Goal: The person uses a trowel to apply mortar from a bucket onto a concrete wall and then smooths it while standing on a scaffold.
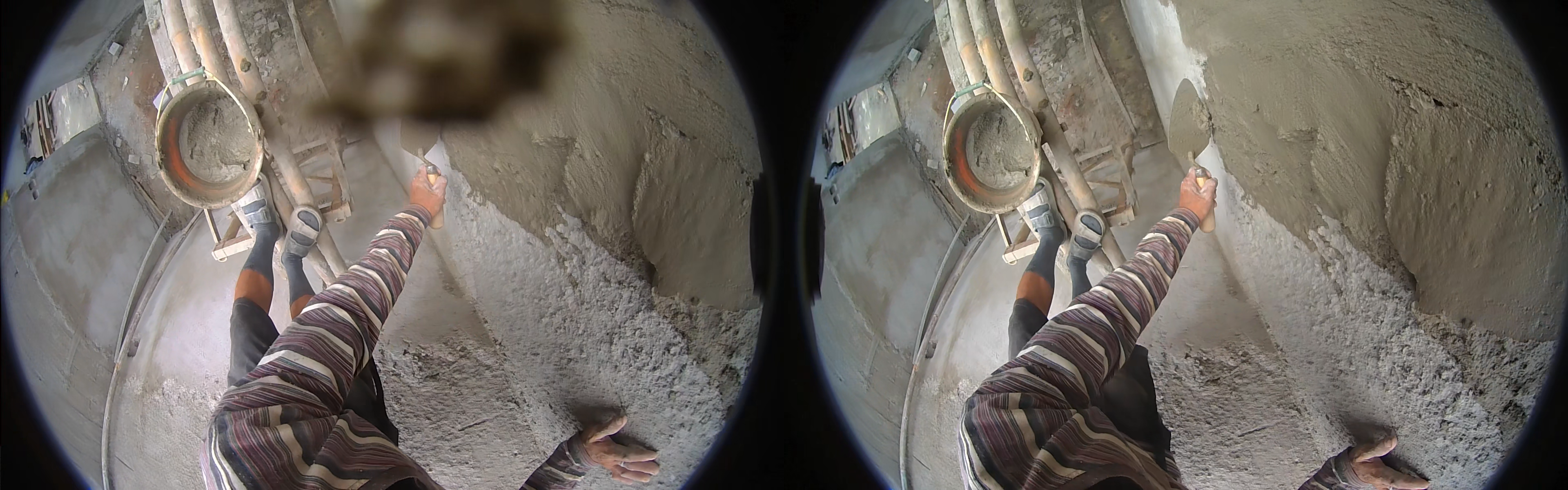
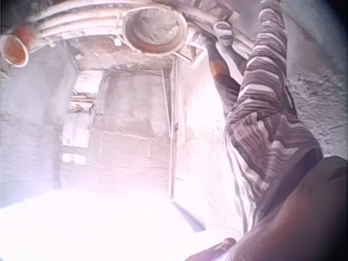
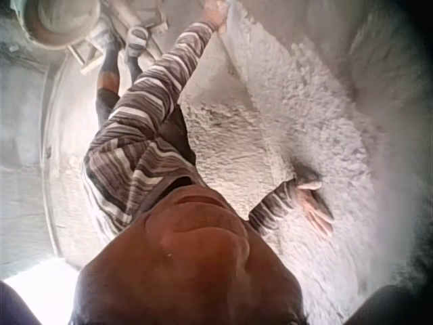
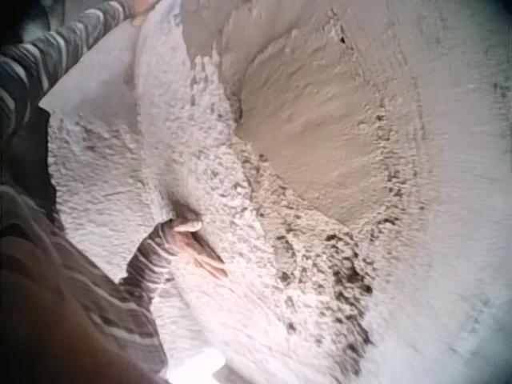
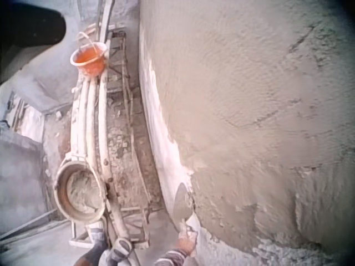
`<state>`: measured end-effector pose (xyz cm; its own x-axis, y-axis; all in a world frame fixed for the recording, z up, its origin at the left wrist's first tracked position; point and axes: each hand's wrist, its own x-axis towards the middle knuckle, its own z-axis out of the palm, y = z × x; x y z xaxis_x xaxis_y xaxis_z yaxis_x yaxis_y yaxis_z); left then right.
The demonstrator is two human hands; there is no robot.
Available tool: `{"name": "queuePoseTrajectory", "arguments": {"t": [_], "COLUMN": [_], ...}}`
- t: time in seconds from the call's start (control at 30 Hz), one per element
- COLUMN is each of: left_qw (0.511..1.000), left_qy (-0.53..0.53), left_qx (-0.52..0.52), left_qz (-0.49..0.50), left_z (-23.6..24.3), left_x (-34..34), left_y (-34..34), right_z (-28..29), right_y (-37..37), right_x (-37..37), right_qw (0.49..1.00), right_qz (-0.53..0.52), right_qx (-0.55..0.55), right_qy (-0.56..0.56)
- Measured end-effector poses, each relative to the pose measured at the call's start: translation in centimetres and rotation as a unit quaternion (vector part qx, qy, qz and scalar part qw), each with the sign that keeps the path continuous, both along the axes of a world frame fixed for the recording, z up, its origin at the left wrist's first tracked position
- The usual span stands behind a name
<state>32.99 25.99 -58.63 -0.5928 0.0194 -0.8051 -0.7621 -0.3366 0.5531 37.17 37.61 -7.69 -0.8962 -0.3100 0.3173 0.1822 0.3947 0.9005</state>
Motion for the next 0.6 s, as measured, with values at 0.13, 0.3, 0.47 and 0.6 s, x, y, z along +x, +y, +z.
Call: {"name": "queuePoseTrajectory", "arguments": {"t": [0.13,0.3,0.47,0.6], "left_qw": [0.987,0.992,0.998,0.990], "left_qy": [0.110,0.084,0.063,0.101], "left_qx": [-0.116,-0.075,0.018,0.088], "left_qz": [-0.013,-0.049,-0.010,-0.033], "left_z": [-1.6,7.2,16.8,23.4], "left_x": [3.2,4.6,5.0,5.4], "left_y": [3.0,3.6,3.6,1.3], "right_z": [0.2,1.6,1.1,1.0], "right_y": [0.7,1.8,1.8,1.4], "right_x": [0.2,2.0,0.5,1.0], "right_qw": [0.999,0.998,1.000,1.000], "right_qz": [-0.020,-0.055,0.002,-0.010], "right_qx": [-0.015,0.004,-0.020,0.000], "right_qy": [-0.019,-0.029,-0.004,0.009]}}
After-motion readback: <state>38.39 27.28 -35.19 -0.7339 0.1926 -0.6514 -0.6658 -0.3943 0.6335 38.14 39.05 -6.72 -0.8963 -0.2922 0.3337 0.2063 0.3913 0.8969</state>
